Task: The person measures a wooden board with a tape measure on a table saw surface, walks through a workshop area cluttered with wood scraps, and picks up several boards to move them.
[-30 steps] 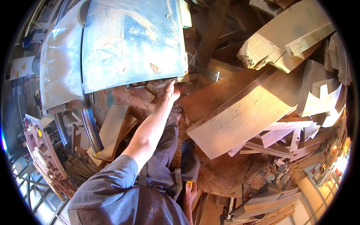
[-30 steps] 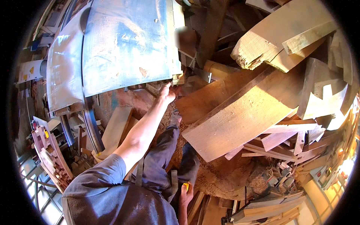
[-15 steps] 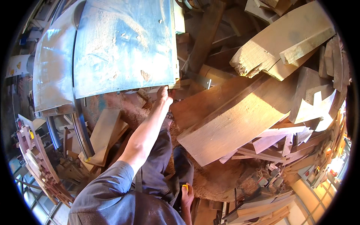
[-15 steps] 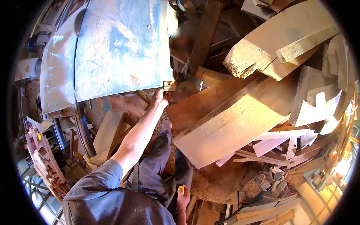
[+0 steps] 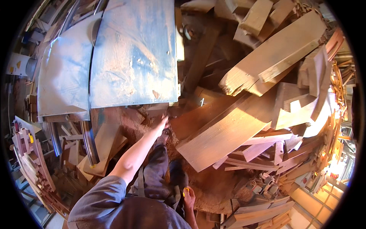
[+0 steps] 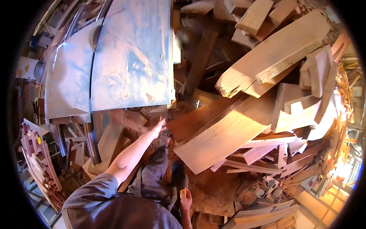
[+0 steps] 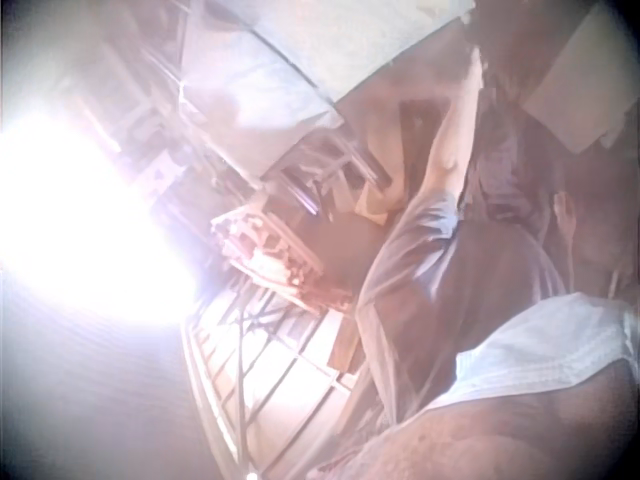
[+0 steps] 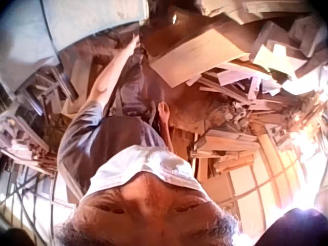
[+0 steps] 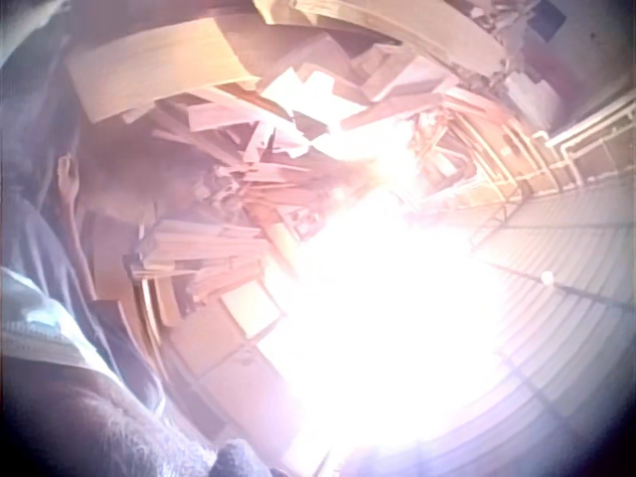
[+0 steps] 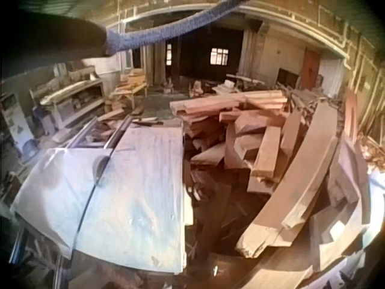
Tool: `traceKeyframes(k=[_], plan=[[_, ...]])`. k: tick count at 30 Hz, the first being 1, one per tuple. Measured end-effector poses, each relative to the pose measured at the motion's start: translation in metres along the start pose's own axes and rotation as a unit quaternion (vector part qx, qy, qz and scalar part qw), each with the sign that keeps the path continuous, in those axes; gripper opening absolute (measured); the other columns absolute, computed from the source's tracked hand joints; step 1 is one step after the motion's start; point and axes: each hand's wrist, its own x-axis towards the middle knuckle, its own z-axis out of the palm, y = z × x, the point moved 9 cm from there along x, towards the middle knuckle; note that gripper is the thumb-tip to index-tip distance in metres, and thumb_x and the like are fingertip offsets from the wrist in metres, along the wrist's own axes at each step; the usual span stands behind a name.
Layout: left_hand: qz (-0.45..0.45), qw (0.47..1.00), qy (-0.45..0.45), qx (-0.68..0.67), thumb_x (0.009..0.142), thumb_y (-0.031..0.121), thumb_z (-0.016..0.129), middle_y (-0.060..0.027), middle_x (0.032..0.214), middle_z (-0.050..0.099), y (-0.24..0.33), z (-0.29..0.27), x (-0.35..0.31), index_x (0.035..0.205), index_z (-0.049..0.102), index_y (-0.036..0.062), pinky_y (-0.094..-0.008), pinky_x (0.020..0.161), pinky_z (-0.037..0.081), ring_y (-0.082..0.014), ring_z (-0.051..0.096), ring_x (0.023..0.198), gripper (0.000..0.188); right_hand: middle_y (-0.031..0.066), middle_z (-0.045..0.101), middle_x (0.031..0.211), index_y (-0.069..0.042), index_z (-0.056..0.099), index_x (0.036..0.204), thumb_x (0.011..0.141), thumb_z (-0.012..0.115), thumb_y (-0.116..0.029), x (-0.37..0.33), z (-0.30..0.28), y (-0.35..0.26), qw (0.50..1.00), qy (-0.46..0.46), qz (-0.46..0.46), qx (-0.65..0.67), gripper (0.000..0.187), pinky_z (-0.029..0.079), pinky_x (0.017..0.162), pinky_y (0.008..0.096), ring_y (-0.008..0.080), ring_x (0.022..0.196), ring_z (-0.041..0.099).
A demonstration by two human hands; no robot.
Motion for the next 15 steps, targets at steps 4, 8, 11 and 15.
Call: traceKeyframes(k=[4,8,11,15], plan=[[-0.036,0.996,-0.061,0.057,0.088,0.019,0.064,0.0028,0.08,0.059,-0.029,-0.029,-0.051,0.107,0.054,0.0148,-0.0243,0.054,0.047,-0.0076,0.057,0.066,0.023,0.0058,0.061,0.096,-0.002,0.058,0.115,0.088,0.061,-0.018,-0.007,0.022,-0.049,0.995,-0.046,0.026,0.079,0.032,0.048,0.072,0.0259,0.0126,0.084,0.057],[-0.11,0.984,-0.136,0.028,0.087,0.018,0.066,0.0007,0.083,0.062,-0.014,-0.031,-0.149,0.097,0.055,0.015,-0.0263,0.056,0.049,-0.011,0.062,0.072,0.015,0.0063,0.059,0.095,-0.001,0.056,0.113,0.09,0.061,-0.021,-0.017,0.043,-0.142,0.986,-0.104,-0.1,0.083,0.031,0.049,0.07,0.0265,0.0131,0.081,0.056],[-0.145,0.964,-0.22,0.043,0.087,0.02,0.066,-0.0006,0.089,0.062,-0.037,-0.024,-0.181,0.1,0.058,0.0141,-0.0331,0.062,0.052,-0.0172,0.064,0.075,0.016,0.0063,0.058,0.092,0.0,0.055,0.11,0.09,0.061,-0.024,-0.022,0.053,-0.18,0.977,-0.13,-0.067,0.158,0.032,0.048,0.071,0.0258,0.0119,0.08,0.055],[-0.21,0.918,-0.335,0.039,0.089,0.029,0.064,-0.0024,0.098,0.06,-0.054,0.007,-0.235,0.107,0.056,0.0152,-0.0385,0.067,0.053,-0.0215,0.064,0.087,0.024,0.0066,0.059,0.092,0.001,0.055,0.11,0.089,0.064,-0.027,-0.031,0.05,-0.212,0.972,-0.108,-0.161,0.133,0.036,0.047,0.074,0.0259,0.0116,0.084,0.055]])
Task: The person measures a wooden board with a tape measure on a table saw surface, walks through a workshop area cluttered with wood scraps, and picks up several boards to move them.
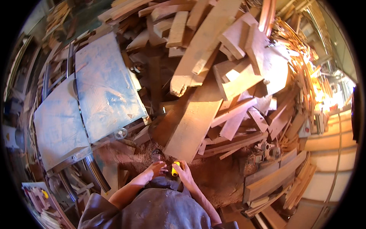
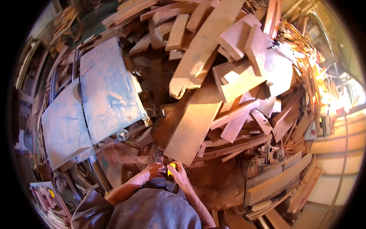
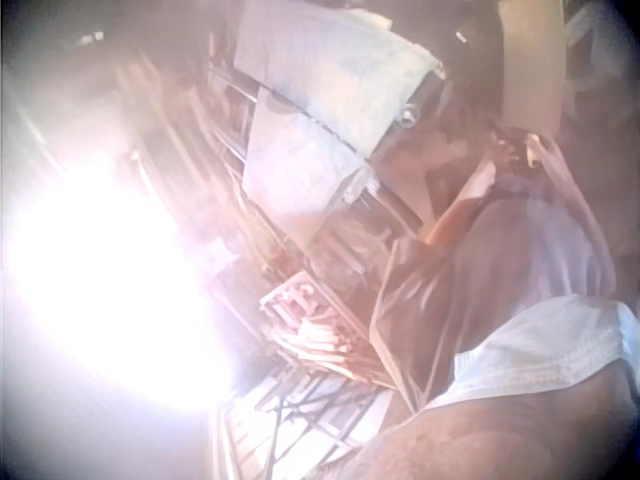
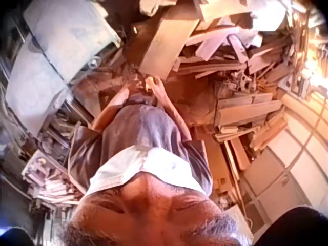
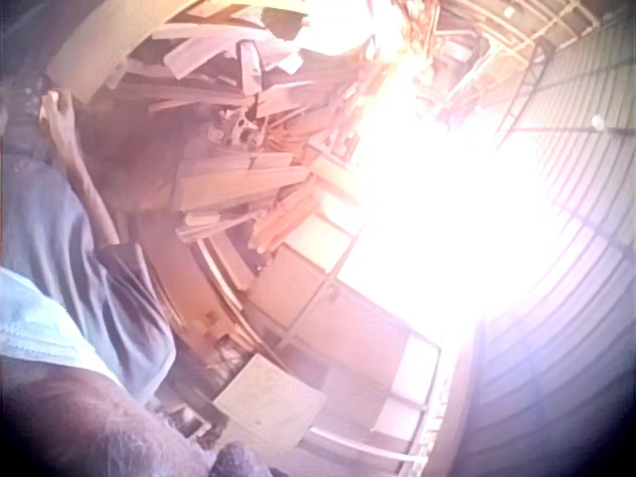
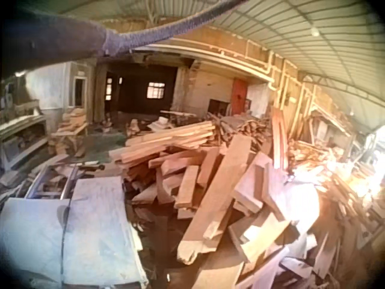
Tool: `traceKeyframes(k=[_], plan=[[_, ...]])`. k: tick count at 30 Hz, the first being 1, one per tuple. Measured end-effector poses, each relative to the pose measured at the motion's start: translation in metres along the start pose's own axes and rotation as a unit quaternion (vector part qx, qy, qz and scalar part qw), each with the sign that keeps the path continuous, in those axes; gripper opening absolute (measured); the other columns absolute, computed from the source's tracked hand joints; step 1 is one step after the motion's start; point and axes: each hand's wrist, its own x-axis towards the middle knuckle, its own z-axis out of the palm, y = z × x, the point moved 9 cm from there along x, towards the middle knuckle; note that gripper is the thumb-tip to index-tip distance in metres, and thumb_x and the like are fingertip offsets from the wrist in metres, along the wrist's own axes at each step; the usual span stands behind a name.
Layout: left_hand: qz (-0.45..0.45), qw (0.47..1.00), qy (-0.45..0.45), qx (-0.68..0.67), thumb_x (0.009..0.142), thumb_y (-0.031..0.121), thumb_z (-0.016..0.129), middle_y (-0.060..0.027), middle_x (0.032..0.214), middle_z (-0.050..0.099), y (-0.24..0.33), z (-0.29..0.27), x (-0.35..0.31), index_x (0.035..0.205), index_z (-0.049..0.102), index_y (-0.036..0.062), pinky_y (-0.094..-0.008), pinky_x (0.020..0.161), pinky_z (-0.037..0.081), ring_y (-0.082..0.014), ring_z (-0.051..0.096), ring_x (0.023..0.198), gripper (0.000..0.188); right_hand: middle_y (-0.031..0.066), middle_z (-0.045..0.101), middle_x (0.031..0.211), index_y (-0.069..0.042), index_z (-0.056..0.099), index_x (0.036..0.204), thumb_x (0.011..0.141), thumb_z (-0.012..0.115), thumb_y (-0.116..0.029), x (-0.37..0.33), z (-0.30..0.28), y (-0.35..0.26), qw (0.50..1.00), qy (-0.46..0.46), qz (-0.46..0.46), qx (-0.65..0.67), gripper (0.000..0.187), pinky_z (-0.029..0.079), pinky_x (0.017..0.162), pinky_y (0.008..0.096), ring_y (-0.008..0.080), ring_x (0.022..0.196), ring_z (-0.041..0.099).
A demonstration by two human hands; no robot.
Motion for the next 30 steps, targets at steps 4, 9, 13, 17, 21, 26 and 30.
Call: traceKeyframes(k=[4,9,13,17,21,26,30], plan=[[-0.067,0.99,-0.113,0.049,0.094,0.044,0.051,-0.005,0.109,0.06,-0.015,0.066,-0.01,0.117,0.054,0.0143,-0.0415,0.08,0.052,-0.0211,0.061,0.095,0.037,0.0094,0.061,0.103,0.0,0.054,0.122,0.084,0.068,-0.032,-0.016,-0.01,-0.016,0.995,-0.001,-0.076,-0.07,0.052,0.047,0.083,0.0279,0.0154,0.096,0.057],[-0.074,0.987,-0.14,0.014,0.093,0.049,0.052,-0.0078,0.113,0.06,-0.032,0.117,-0.029,0.117,0.054,0.0107,-0.0416,0.09,0.049,-0.0239,0.059,0.101,0.045,0.016,0.064,0.104,0.001,0.054,0.123,0.081,0.069,-0.037,-0.047,-0.036,-0.023,0.974,0.007,-0.139,-0.181,0.058,0.049,0.084,0.0326,0.0216,0.097,0.062],[-0.026,0.992,-0.124,0.019,0.091,0.042,0.059,-0.0081,0.107,0.062,-0.051,0.133,-0.035,0.116,0.055,0.0102,-0.0376,0.087,0.05,-0.0226,0.062,0.096,0.041,0.0189,0.065,0.099,0.0,0.055,0.12,0.082,0.067,-0.037,-0.073,-0.056,-0.025,0.957,-0.017,-0.128,-0.26,0.054,0.049,0.081,0.0333,0.0228,0.094,0.064],[-0.046,0.988,-0.103,0.104,0.089,0.029,0.061,-0.004,0.097,0.064,-0.082,0.141,-0.033,0.107,0.059,0.0118,-0.0336,0.08,0.053,-0.0191,0.063,0.09,0.026,0.0177,0.066,0.102,0.0,0.056,0.121,0.084,0.065,-0.036,-0.088,-0.083,0.002,0.972,-0.058,-0.14,-0.177,0.052,0.049,0.082,0.0331,0.0211,0.095,0.064],[-0.037,0.992,-0.061,0.107,0.087,0.025,0.062,-0.0045,0.097,0.064,-0.095,0.139,-0.032,0.102,0.058,0.0123,-0.0344,0.07,0.054,-0.0202,0.064,0.083,0.02,0.0186,0.065,0.112,-0.001,0.057,0.121,0.086,0.063,-0.036,-0.093,-0.132,0.049,0.987,0.027,-0.077,-0.138,0.05,0.046,0.09,0.0329,0.0254,0.104,0.062],[-0.03,0.997,-0.008,0.069,0.087,0.027,0.062,-0.0076,0.104,0.061,-0.102,0.107,-0.039,0.107,0.054,0.0104,-0.0398,0.07,0.054,-0.0269,0.062,0.093,0.027,0.0202,0.065,0.11,-0.002,0.062,0.116,0.083,0.061,-0.039,-0.108,-0.194,0.13,0.976,0.093,0.015,-0.197,0.05,0.047,0.09,0.0382,0.0323,0.106,0.061],[-0.003,0.997,0.023,0.078,0.087,0.026,0.062,-0.0093,0.1,0.061,-0.103,0.109,-0.05,0.109,0.054,0.0071,-0.0396,0.072,0.055,-0.0294,0.063,0.092,0.03,0.0198,0.067,0.102,-0.006,0.064,0.113,0.077,0.063,-0.042,-0.121,-0.231,0.206,0.945,0.105,0.091,-0.296,0.051,0.049,0.084,0.0405,0.0355,0.099,0.063]])
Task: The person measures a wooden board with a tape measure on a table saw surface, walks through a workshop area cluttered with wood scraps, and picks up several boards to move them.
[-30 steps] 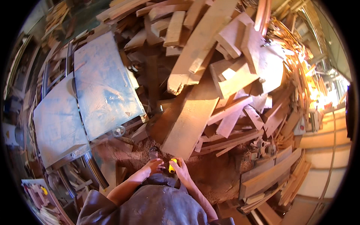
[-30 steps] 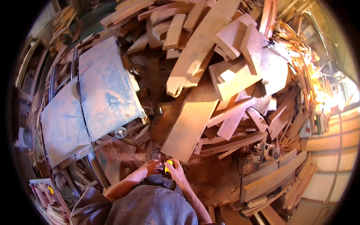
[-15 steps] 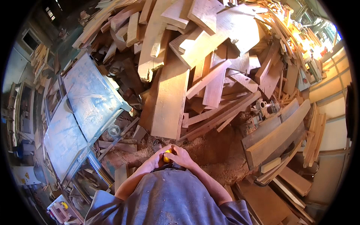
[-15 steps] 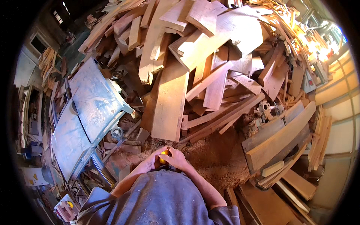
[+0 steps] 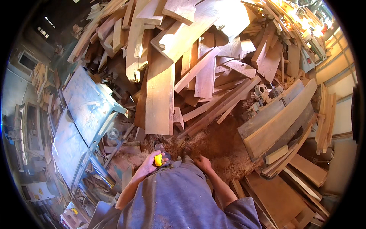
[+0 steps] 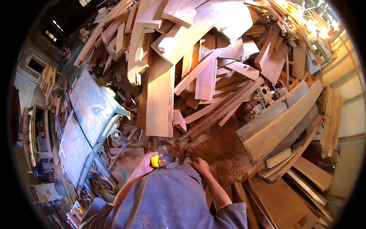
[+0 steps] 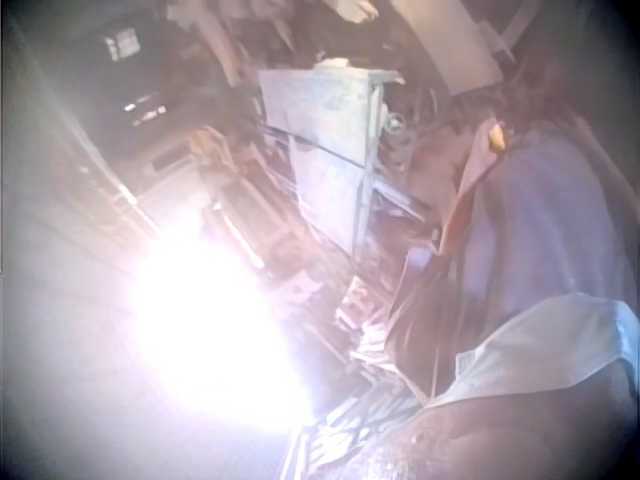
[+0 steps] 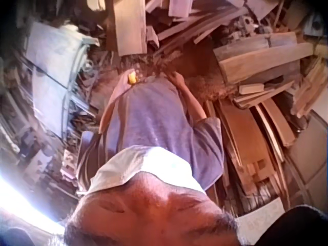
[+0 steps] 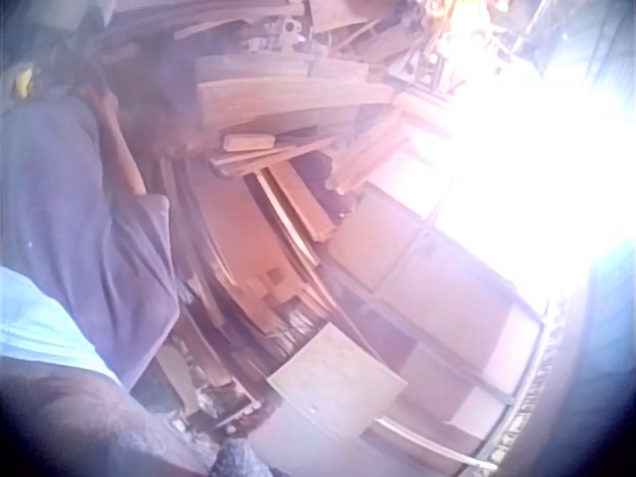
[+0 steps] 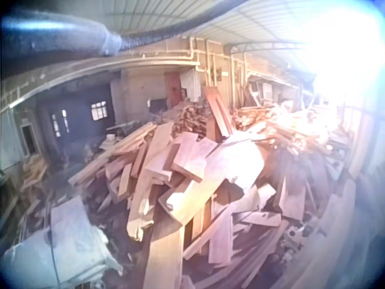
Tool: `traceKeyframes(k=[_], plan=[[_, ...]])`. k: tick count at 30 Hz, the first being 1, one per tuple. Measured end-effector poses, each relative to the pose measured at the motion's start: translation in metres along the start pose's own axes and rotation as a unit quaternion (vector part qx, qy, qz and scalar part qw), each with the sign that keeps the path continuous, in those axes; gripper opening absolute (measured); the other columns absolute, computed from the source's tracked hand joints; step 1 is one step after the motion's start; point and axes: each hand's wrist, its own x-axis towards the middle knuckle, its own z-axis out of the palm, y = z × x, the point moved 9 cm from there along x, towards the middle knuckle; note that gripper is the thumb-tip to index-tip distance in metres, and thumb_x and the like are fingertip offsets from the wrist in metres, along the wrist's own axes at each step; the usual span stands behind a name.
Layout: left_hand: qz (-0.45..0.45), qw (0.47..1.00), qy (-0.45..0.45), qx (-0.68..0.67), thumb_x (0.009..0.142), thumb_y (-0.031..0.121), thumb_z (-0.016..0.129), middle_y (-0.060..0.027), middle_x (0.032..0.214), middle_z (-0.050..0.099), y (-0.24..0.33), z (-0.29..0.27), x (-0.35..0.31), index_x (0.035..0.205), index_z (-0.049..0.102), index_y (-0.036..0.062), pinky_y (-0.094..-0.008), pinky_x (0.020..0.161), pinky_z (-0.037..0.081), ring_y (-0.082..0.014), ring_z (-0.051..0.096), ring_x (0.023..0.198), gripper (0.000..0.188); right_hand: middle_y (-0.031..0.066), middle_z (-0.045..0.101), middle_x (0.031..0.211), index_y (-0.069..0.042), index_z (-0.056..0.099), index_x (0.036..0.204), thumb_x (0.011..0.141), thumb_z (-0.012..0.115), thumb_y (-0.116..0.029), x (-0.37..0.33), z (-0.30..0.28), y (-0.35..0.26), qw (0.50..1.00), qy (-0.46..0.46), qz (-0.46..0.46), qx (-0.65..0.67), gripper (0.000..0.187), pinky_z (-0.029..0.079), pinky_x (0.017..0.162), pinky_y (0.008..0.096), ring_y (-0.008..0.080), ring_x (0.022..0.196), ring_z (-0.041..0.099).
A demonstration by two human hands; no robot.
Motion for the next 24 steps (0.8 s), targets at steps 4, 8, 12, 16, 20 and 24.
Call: traceKeyframes(k=[4,8,12,16,20,24], plan=[[-0.024,0.998,-0.01,0.06,0.087,0.029,0.063,-0.0097,0.097,0.061,-0.004,0.006,0.0,0.104,0.055,0.0031,-0.0379,0.073,0.056,-0.0287,0.066,0.086,0.032,0.0194,0.067,0.104,-0.006,0.067,0.106,0.077,0.062,-0.045,0.001,0.054,0.123,0.993,0.003,0.108,0.054,0.049,0.049,0.083,0.0428,0.0354,0.1,0.063],[-0.006,0.992,0.013,0.126,0.088,0.028,0.062,-0.0039,0.093,0.061,-0.002,0.011,0.002,0.1,0.057,0.0082,-0.0327,0.071,0.055,-0.0237,0.067,0.081,0.024,0.0246,0.066,0.099,-0.003,0.067,0.105,0.084,0.053,-0.034,-0.05,0.086,0.167,0.981,-0.009,0.183,0.059,0.04,0.049,0.083,0.0475,0.0416,0.094,0.063],[0.02,0.982,0.002,0.189,0.089,0.026,0.061,0.0012,0.087,0.052,0.007,0.034,-0.011,0.093,0.054,0.0099,-0.0287,0.075,0.055,-0.0168,0.063,0.082,0.018,0.0227,0.066,0.101,-0.004,0.067,0.103,0.087,0.047,-0.035,-0.063,0.167,0.224,0.984,-0.063,0.106,0.132,0.04,0.049,0.081,0.0478,0.041,0.097,0.062],[0.022,0.98,0.003,0.196,0.089,0.026,0.061,-0.0013,0.091,0.053,0.001,0.018,-0.007,0.098,0.054,0.0087,-0.0305,0.077,0.055,-0.0174,0.061,0.083,0.021,0.0224,0.066,0.102,-0.004,0.067,0.103,0.086,0.048,-0.035,-0.063,0.166,0.2,0.977,-0.044,0.076,0.192,0.04,0.049,0.081,0.048,0.0408,0.097,0.062],[0.016,0.979,-0.01,0.203,0.088,0.029,0.061,-0.0054,0.1,0.059,-0.011,-0.008,0.005,0.106,0.054,0.0061,-0.0323,0.079,0.055,-0.0241,0.065,0.088,0.03,0.022,0.066,0.102,-0.005,0.066,0.103,0.085,0.049,-0.035,-0.057,0.133,0.17,0.971,-0.006,0.065,0.228,0.04,0.049,0.08,0.0482,0.0406,0.097,0.062],[0.059,0.983,-0.004,0.174,0.089,0.026,0.06,-0.0036,0.094,0.057,-0.013,-0.022,-0.004,0.098,0.056,0.0062,-0.0318,0.078,0.055,-0.0193,0.063,0.084,0.022,0.0217,0.066,0.103,-0.005,0.066,0.103,0.084,0.05,-0.035,-0.045,0.095,0.137,0.982,-0.016,0.058,0.181,0.039,0.049,0.08,0.0484,0.0404,0.098,0.062]])
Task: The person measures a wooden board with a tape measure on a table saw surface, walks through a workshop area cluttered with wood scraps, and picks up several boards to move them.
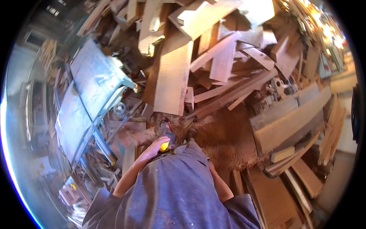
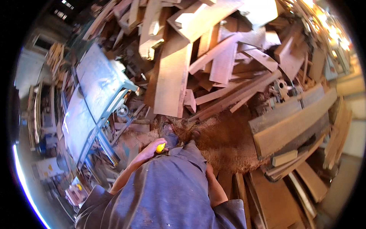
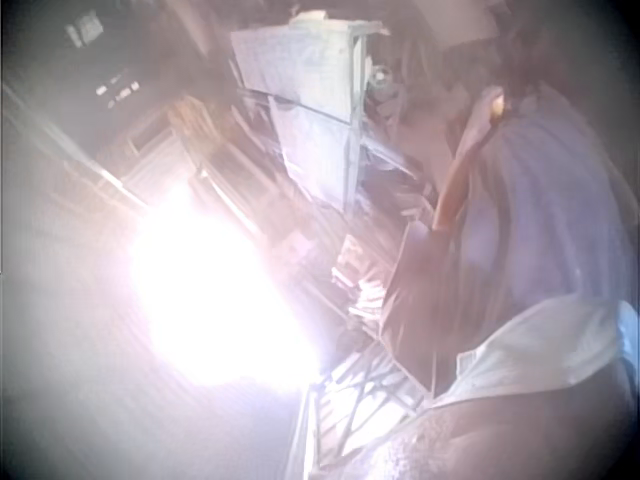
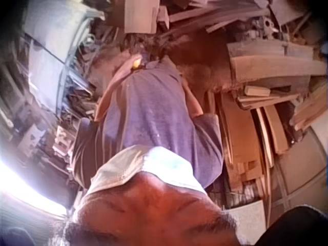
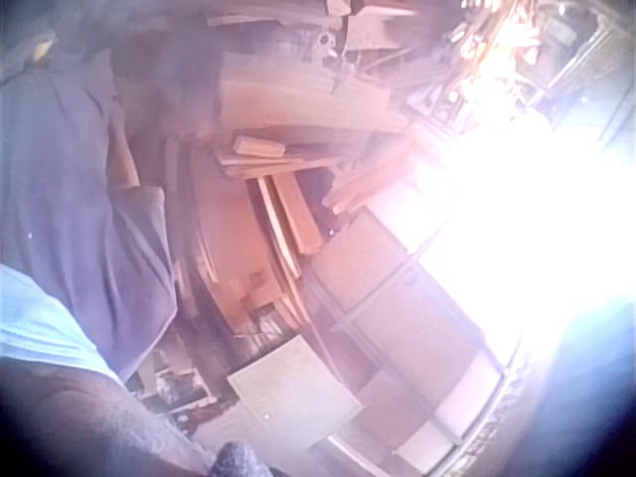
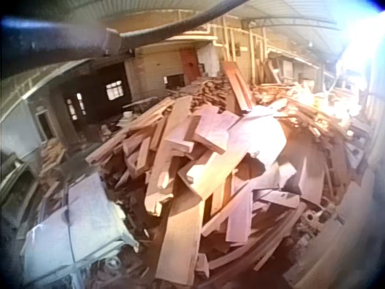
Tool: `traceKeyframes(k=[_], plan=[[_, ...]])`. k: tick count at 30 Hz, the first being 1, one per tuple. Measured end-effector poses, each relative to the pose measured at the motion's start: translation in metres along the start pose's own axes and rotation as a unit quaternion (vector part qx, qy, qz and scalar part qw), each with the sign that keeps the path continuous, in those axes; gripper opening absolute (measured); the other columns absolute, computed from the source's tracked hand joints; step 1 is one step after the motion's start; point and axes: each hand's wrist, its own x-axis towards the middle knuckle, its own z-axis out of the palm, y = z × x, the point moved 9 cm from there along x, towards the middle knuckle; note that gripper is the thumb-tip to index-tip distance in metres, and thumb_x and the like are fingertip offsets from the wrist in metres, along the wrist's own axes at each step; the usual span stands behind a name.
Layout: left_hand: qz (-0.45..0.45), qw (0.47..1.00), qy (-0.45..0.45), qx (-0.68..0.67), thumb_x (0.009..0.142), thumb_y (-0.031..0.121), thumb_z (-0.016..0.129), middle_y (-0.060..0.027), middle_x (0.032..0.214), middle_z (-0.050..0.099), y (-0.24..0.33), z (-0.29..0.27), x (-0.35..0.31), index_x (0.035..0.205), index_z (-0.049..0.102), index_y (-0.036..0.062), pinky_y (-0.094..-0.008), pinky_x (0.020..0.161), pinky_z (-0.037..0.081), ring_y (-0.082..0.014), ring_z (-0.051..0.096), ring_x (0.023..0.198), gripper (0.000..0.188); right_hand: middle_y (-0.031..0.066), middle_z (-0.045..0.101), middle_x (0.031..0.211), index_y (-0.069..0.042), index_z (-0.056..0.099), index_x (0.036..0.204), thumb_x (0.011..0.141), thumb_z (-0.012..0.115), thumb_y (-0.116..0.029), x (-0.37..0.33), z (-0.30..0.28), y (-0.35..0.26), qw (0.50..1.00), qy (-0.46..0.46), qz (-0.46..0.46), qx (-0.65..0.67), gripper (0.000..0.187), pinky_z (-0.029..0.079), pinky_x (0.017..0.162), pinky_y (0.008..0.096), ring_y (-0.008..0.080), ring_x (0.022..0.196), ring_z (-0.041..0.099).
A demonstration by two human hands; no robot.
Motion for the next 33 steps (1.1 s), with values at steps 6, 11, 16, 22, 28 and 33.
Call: traceKeyframes(k=[6,11,16,22,28,33], plan=[[0.028,0.996,0.07,-0.05,0.087,0.028,0.064,-0.0012,0.09,0.056,0.01,-0.01,-0.029,0.102,0.058,0.006,-0.0272,0.069,0.052,-0.0145,0.061,0.078,0.027,0.0202,0.066,0.106,-0.011,0.066,0.111,0.081,0.056,-0.033,0.049,-0.008,0.015,0.937,-0.085,0.039,-0.336,0.039,0.049,0.082,0.0455,0.0372,0.1,0.062],[0.078,0.993,0.091,-0.016,0.086,0.027,0.064,-0.0008,0.084,0.057,0.016,-0.035,-0.028,0.097,0.059,0.0068,-0.0258,0.062,0.047,-0.0125,0.059,0.071,0.024,0.0203,0.067,0.101,-0.011,0.067,0.108,0.081,0.056,-0.026,0.05,-0.02,-0.047,0.961,-0.044,-0.04,-0.271,0.032,0.049,0.081,0.0446,0.0365,0.097,0.063],[0.083,0.989,0.099,-0.067,0.083,0.029,0.069,0.0004,0.082,0.058,0.006,-0.076,-0.029,0.096,0.06,0.0063,-0.0219,0.06,0.041,-0.0085,0.055,0.069,0.028,0.0207,0.067,0.099,-0.012,0.067,0.107,0.083,0.055,-0.023,0.047,-0.002,-0.091,0.964,-0.048,-0.059,-0.255,0.029,0.049,0.081,0.0428,0.0357,0.096,0.063],[0.128,0.983,0.095,-0.095,0.082,0.025,0.071,0.0058,0.073,0.055,0.032,-0.146,-0.051,0.083,0.059,0.011,-0.0216,0.055,0.038,-0.0053,0.051,0.064,0.018,0.0174,0.067,0.094,-0.007,0.065,0.102,0.086,0.054,-0.022,0.078,0.048,-0.061,0.932,-0.084,-0.195,-0.295,0.025,0.048,0.075,0.0414,0.0322,0.086,0.063],[0.201,0.951,0.189,-0.138,0.078,0.015,0.075,0.0004,0.08,0.062,0.054,-0.244,-0.086,0.092,0.061,0.0073,-0.0231,0.063,0.046,-0.0088,0.058,0.071,0.021,0.0161,0.067,0.093,-0.006,0.065,0.101,0.087,0.053,-0.023,0.031,0.098,-0.155,0.938,-0.094,-0.108,-0.315,0.024,0.048,0.074,0.0408,0.03,0.085,0.062],[0.178,0.933,0.259,-0.177,0.081,0.016,0.068,0.0029,0.077,0.057,0.049,-0.315,-0.126,0.093,0.062,0.0094,-0.0219,0.059,0.041,-0.0078,0.055,0.068,0.015,0.015,0.066,0.092,-0.005,0.065,0.099,0.088,0.052,-0.023,0.007,0.126,-0.195,0.945,-0.079,-0.071,-0.31,0.024,0.048,0.074,0.0403,0.0281,0.084,0.061]])
